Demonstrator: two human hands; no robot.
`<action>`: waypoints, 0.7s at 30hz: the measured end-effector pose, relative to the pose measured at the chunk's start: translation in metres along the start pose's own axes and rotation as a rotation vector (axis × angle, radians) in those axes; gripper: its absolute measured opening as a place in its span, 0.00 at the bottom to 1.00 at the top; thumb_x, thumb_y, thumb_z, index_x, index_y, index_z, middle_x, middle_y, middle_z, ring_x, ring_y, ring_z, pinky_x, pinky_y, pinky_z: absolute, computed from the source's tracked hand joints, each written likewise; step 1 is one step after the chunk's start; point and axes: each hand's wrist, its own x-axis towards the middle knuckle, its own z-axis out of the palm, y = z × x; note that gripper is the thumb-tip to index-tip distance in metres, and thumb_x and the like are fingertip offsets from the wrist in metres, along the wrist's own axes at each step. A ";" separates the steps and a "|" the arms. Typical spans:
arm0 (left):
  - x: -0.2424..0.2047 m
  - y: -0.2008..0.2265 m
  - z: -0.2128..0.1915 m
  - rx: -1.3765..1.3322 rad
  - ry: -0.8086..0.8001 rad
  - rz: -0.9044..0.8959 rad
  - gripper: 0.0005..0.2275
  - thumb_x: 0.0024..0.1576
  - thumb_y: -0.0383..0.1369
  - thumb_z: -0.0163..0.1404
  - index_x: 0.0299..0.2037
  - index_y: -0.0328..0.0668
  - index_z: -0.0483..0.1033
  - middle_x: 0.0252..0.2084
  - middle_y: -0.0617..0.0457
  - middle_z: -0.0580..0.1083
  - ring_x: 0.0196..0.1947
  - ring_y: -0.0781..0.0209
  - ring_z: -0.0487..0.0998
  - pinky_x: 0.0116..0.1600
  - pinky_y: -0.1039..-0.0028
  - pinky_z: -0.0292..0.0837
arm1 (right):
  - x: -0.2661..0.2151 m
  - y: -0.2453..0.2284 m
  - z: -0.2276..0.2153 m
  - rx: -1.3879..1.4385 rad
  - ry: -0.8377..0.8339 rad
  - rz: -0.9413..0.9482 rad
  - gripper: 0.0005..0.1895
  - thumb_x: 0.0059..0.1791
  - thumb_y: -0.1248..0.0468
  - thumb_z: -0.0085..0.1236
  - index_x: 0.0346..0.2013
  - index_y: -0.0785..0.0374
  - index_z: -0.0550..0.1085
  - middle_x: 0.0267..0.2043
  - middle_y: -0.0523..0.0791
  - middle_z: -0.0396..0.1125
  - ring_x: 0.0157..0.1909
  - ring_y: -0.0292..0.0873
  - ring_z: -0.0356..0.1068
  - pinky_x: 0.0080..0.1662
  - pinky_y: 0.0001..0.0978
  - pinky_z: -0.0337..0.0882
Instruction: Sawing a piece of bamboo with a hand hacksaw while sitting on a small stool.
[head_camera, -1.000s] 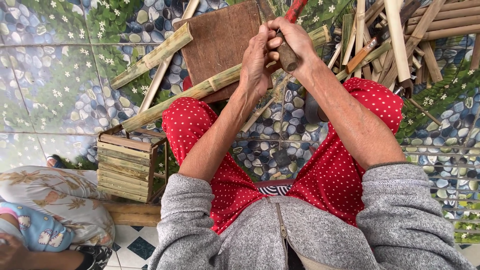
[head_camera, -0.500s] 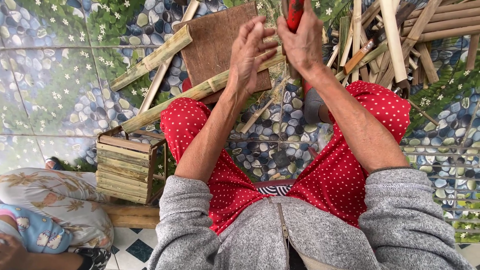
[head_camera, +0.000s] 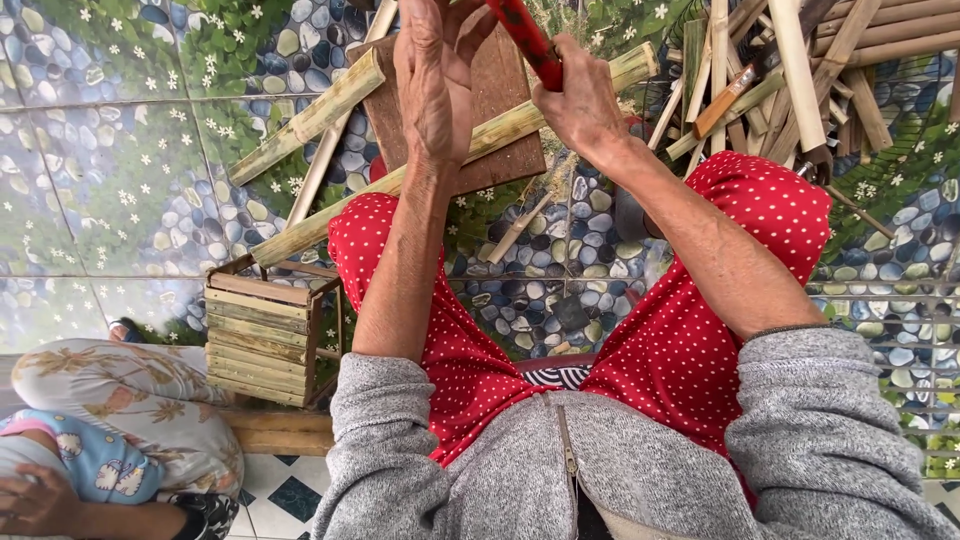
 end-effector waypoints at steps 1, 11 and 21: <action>-0.002 -0.007 -0.012 -0.052 0.042 0.012 0.20 0.74 0.39 0.53 0.73 0.48 0.63 0.65 0.43 0.75 0.64 0.47 0.77 0.71 0.51 0.72 | 0.000 -0.004 -0.001 -0.025 0.002 -0.021 0.13 0.49 0.78 0.50 0.48 0.74 0.65 0.32 0.48 0.64 0.23 0.43 0.68 0.28 0.32 0.76; 0.002 0.003 -0.016 -0.054 0.061 0.032 0.17 0.74 0.38 0.50 0.72 0.52 0.64 0.62 0.50 0.75 0.61 0.52 0.77 0.70 0.51 0.73 | 0.004 -0.011 -0.010 -0.211 0.060 -0.092 0.18 0.49 0.80 0.54 0.52 0.74 0.65 0.37 0.56 0.74 0.26 0.49 0.78 0.29 0.34 0.81; -0.006 -0.010 -0.010 0.617 0.085 -0.083 0.14 0.68 0.48 0.50 0.57 0.52 0.70 0.47 0.50 0.78 0.44 0.58 0.83 0.51 0.65 0.86 | 0.013 0.010 -0.030 -0.139 0.212 -0.206 0.19 0.53 0.73 0.61 0.56 0.68 0.65 0.39 0.50 0.66 0.28 0.44 0.67 0.29 0.31 0.74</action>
